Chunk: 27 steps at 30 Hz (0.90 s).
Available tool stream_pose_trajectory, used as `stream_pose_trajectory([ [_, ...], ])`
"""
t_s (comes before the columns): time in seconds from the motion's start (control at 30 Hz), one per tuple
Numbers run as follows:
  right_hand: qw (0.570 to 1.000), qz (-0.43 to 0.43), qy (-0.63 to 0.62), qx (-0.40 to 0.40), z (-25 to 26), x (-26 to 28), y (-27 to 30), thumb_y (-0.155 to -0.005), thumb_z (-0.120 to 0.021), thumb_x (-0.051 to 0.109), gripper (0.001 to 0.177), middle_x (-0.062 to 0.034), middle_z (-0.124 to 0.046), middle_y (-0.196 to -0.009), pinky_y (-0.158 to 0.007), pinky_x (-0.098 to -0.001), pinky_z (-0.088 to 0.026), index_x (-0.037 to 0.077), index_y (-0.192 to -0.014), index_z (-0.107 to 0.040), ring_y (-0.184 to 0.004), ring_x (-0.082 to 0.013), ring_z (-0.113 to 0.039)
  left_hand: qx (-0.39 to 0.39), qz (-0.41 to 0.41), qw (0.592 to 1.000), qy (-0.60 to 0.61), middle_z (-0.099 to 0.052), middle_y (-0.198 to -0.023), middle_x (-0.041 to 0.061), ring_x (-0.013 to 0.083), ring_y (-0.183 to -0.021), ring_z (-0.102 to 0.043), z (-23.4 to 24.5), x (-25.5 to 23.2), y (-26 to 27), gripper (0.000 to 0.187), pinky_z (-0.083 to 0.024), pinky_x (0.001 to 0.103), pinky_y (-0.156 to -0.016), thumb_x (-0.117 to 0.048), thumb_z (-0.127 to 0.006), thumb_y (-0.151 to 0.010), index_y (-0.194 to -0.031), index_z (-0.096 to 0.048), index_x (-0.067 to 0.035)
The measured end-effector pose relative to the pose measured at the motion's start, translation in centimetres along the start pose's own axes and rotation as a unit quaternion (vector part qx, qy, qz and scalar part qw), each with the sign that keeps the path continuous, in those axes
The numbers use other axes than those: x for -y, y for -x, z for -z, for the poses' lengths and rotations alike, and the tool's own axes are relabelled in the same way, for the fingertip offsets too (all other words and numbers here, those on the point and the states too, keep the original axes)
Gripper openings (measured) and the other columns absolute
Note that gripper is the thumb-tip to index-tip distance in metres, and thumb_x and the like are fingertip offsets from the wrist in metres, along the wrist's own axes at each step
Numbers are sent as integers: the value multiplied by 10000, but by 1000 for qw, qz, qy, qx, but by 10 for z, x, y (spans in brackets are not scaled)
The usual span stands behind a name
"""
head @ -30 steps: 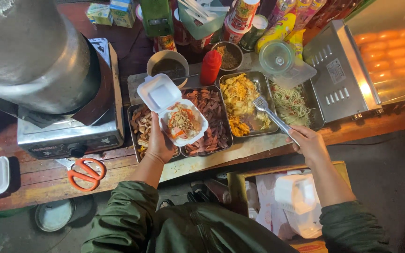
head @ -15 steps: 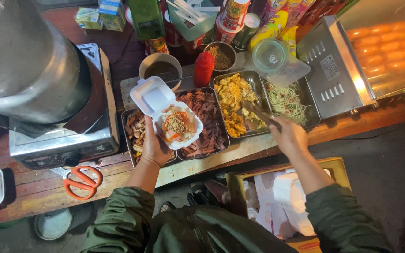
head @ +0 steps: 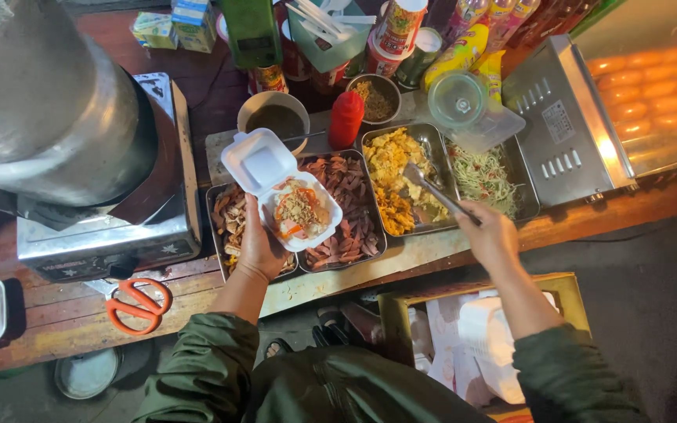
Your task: The person assembles food into a white styrofoam container at a street food stall. They use tongs to add sliced meat and scrambled eggs, then use chopsticks to scoop steamed rice from a large metal steamer. The person also adds sauce from a red squeeze bottle before closing the container.
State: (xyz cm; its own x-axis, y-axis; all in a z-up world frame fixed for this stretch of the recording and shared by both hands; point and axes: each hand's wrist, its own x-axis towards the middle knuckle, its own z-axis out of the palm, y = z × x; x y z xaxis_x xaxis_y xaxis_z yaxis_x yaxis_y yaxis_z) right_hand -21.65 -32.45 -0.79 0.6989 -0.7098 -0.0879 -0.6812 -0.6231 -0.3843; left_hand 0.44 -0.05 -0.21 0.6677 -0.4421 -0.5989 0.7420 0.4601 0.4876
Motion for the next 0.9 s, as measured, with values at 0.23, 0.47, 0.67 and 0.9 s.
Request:
stream_pose_trajectory([
  [0.23,953,123,-278,-10,59,34,22,-901,-708,15,310,-226,-713,-1161,-1011,-476,-482,32,-1211,-717,-1158,-324,-635,14,17,999,31,-552,-1289,219,399,-1032,-648,-5,23,-16,920,-603,547,-764,-804,-544,-812,-1420,-413,-126],
  [0.47,934,341,55,-87,69,83,45,-925,-684,327,328,48,-750,-1013,-748,-333,-569,348,-1250,-723,-918,-183,-727,84,-19,996,10,-594,-1418,179,385,-1271,-592,1,43,-50,813,-532,550,-993,-760,-546,-880,-1437,-559,-167],
  [0.67,912,378,138,-75,75,114,56,-892,-637,424,397,92,-687,-944,-697,-332,-584,438,-1289,-642,-849,-167,-718,94,-13,995,-4,-489,-1514,167,416,-1346,-508,22,62,-85,906,-530,582,-964,-744,-636,-865,-1549,-423,-189],
  [0.9,949,310,54,-8,82,127,51,-868,-687,408,394,65,-728,-936,-717,-360,-579,412,-1261,-675,-886,-198,-730,99,-27,995,-17,-526,-1460,122,348,-1309,-551,29,64,-91,828,-594,511,-864,-666,-684,-887,-1538,-427,-224],
])
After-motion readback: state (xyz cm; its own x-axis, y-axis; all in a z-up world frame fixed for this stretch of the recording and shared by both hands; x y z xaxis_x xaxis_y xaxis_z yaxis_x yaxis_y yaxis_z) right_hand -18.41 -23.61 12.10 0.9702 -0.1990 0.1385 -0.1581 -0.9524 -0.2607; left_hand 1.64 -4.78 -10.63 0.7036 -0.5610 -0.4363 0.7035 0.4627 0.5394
